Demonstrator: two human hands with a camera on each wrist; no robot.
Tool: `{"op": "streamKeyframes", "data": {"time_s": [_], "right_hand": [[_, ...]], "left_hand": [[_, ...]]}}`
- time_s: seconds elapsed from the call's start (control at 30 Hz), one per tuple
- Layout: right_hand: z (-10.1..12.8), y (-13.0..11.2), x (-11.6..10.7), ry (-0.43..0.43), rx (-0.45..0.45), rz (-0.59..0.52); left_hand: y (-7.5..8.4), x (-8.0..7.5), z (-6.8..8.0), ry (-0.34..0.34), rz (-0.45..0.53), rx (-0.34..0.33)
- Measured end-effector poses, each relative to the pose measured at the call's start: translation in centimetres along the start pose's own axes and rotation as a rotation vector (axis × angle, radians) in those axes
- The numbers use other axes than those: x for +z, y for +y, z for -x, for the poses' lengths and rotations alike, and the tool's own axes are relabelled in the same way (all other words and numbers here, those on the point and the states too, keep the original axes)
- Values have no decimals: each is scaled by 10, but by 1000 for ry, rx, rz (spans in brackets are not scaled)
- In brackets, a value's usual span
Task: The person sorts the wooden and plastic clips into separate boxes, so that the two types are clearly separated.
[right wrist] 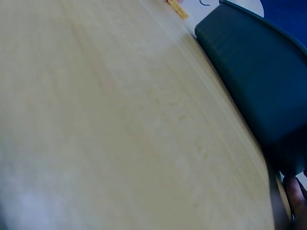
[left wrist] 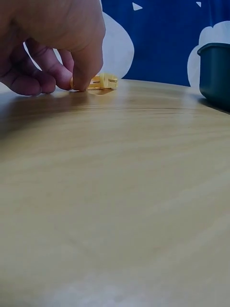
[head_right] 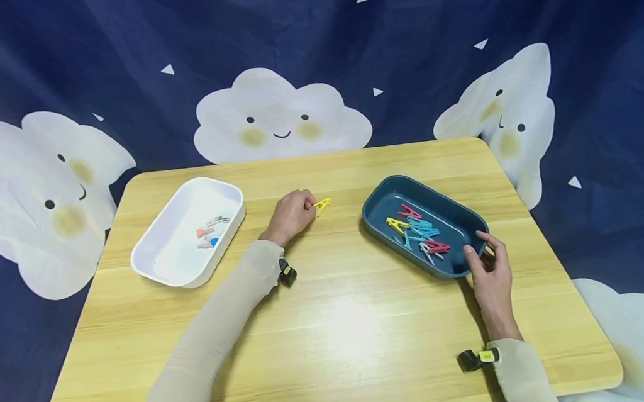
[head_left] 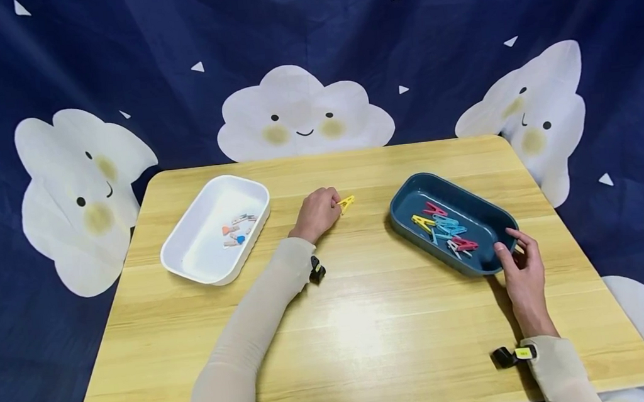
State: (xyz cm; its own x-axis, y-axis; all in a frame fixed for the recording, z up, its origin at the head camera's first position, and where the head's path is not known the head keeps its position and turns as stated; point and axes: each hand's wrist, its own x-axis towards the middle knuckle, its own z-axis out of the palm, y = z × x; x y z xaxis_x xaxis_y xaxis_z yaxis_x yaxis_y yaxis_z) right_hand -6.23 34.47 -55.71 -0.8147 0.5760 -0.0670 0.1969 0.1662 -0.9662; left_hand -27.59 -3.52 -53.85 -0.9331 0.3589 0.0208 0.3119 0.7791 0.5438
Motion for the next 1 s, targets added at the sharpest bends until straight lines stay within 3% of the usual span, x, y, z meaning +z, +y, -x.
{"op": "streamKeyframes", "data": {"time_s": [0.4, 1.0], "right_hand": [[1, -1, 1, 5, -12, 11], [2, -2, 1, -1, 1, 27]], "left_hand": [[8, -6, 1, 29, 37, 24], [72, -13, -9, 14, 95, 150]]}}
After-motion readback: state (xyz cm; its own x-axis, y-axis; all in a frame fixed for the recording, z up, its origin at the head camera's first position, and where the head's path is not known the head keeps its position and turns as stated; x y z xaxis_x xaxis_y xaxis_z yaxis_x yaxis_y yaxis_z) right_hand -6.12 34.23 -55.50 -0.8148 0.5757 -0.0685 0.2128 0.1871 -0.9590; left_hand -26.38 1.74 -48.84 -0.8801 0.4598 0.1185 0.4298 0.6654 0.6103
